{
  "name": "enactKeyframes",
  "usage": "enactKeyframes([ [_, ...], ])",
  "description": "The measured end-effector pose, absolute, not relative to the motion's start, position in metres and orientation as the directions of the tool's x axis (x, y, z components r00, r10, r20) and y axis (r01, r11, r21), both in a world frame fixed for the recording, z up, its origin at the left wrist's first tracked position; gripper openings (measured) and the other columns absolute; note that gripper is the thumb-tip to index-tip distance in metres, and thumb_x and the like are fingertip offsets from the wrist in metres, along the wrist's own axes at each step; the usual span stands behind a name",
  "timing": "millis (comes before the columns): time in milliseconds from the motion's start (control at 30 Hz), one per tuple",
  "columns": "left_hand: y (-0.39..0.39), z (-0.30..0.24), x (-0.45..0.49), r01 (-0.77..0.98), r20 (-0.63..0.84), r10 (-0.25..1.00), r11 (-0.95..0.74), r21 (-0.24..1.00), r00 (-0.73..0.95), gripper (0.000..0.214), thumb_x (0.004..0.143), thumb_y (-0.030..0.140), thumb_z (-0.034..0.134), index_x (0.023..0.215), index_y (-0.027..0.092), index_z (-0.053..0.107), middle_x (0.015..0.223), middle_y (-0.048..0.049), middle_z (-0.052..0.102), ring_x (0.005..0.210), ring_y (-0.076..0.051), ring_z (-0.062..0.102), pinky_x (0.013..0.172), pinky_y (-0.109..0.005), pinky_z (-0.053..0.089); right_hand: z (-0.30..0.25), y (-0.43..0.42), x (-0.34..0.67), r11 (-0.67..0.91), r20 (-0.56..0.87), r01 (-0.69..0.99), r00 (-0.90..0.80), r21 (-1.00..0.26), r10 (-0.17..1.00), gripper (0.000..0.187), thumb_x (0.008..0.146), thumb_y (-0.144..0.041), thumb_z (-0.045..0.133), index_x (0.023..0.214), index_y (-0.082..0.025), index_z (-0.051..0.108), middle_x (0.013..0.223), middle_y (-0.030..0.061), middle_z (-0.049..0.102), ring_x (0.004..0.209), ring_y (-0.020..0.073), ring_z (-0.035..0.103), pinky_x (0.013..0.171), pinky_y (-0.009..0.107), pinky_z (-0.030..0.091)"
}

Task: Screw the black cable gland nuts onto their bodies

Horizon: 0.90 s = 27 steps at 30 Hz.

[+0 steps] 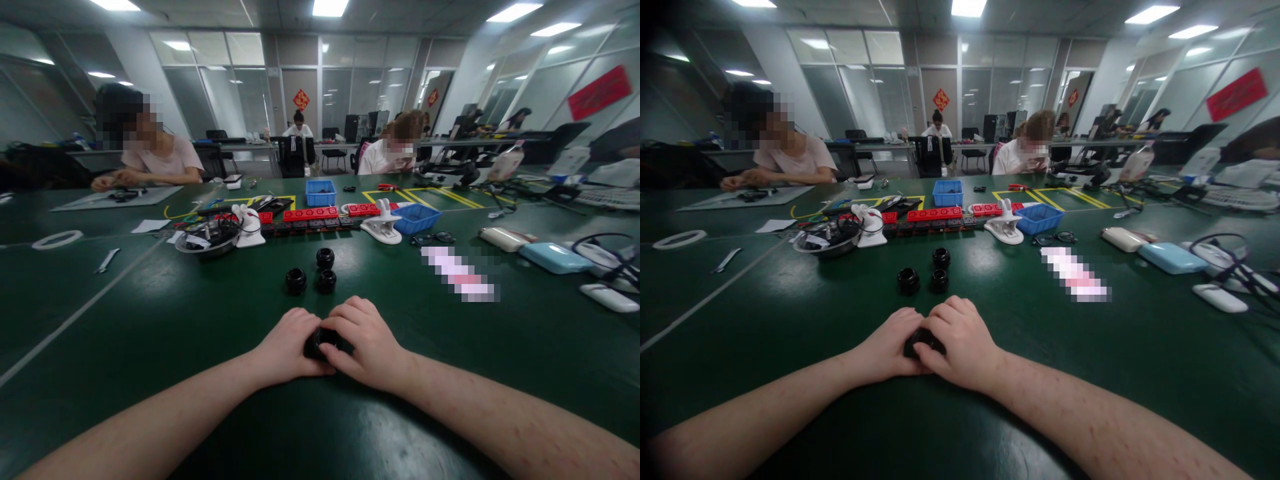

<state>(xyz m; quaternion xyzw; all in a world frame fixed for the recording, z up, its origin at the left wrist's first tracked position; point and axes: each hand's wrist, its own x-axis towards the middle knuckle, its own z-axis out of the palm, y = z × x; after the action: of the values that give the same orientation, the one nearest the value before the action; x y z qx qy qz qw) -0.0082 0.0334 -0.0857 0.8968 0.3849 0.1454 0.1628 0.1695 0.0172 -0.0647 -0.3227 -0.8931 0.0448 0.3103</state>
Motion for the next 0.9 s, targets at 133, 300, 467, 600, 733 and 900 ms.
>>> enactKeyframes([
  [133,0.033,-0.084,-0.009,0.643,0.123,0.744,-0.638,0.424,0.657,0.041,0.063,0.051,0.067,0.083,0.017,0.055,0.078,-0.0016,0.056,0.074,-0.020,0.049,0.072,-0.034,0.038,-0.064,0.018,0.171,0.833,0.514,0.456,-0.657,-0.313,0.552,0.027,0.081,-0.018,0.039,0.098,-0.012,0.059,0.091,0.0089,0.060,0.082,0.0197,0.045,0.074,0.037,0.039],
  [300,0.034,-0.087,-0.011,0.632,0.130,0.736,-0.646,0.427,0.665,0.045,0.062,0.054,0.067,0.084,0.017,0.056,0.079,-0.0015,0.056,0.077,-0.021,0.050,0.073,-0.035,0.038,-0.068,0.022,0.171,0.884,0.549,0.328,-0.695,-0.332,0.464,0.032,0.078,-0.007,0.037,0.097,-0.015,0.062,0.097,0.0054,0.063,0.085,0.0191,0.046,0.076,0.036,0.041],
  [467,0.035,-0.086,-0.009,0.644,0.116,0.744,-0.636,0.425,0.658,0.045,0.061,0.054,0.068,0.084,0.017,0.057,0.079,-0.0016,0.056,0.077,-0.021,0.050,0.073,-0.036,0.038,-0.074,0.024,0.168,0.906,0.617,0.295,-0.664,-0.302,0.422,0.028,0.079,-0.007,0.041,0.089,-0.017,0.066,0.097,0.0045,0.063,0.087,0.0181,0.047,0.076,0.034,0.042],
  [600,0.034,-0.083,-0.009,0.634,0.101,0.737,-0.635,0.441,0.668,0.046,0.063,0.051,0.068,0.092,0.017,0.058,0.087,-0.0032,0.058,0.082,-0.023,0.051,0.076,-0.037,0.038,-0.077,0.025,0.169,0.904,0.642,0.313,-0.637,-0.290,0.427,0.027,0.081,-0.009,0.042,0.086,-0.018,0.067,0.096,0.0073,0.060,0.087,0.0181,0.048,0.074,0.034,0.043],
  [733,0.034,-0.085,-0.010,0.616,0.124,0.735,-0.637,0.463,0.667,0.048,0.062,0.052,0.068,0.094,0.018,0.058,0.091,-0.0036,0.060,0.086,-0.023,0.051,0.080,-0.038,0.038,-0.077,0.023,0.170,0.885,0.658,0.329,-0.593,-0.328,0.464,0.030,0.082,-0.009,0.037,0.098,-0.018,0.061,0.102,0.0088,0.056,0.091,0.0181,0.048,0.078,0.036,0.042],
  [900,0.034,-0.086,-0.010,0.643,0.121,0.758,-0.617,0.454,0.641,0.047,0.060,0.051,0.069,0.090,0.017,0.056,0.086,-0.0035,0.060,0.082,-0.023,0.052,0.077,-0.037,0.039,-0.072,0.019,0.171,0.787,0.604,0.437,-0.507,-0.435,0.615,0.026,0.084,-0.024,0.043,0.105,-0.013,0.052,0.098,0.0097,0.055,0.091,0.0199,0.049,0.079,0.038,0.042],
])
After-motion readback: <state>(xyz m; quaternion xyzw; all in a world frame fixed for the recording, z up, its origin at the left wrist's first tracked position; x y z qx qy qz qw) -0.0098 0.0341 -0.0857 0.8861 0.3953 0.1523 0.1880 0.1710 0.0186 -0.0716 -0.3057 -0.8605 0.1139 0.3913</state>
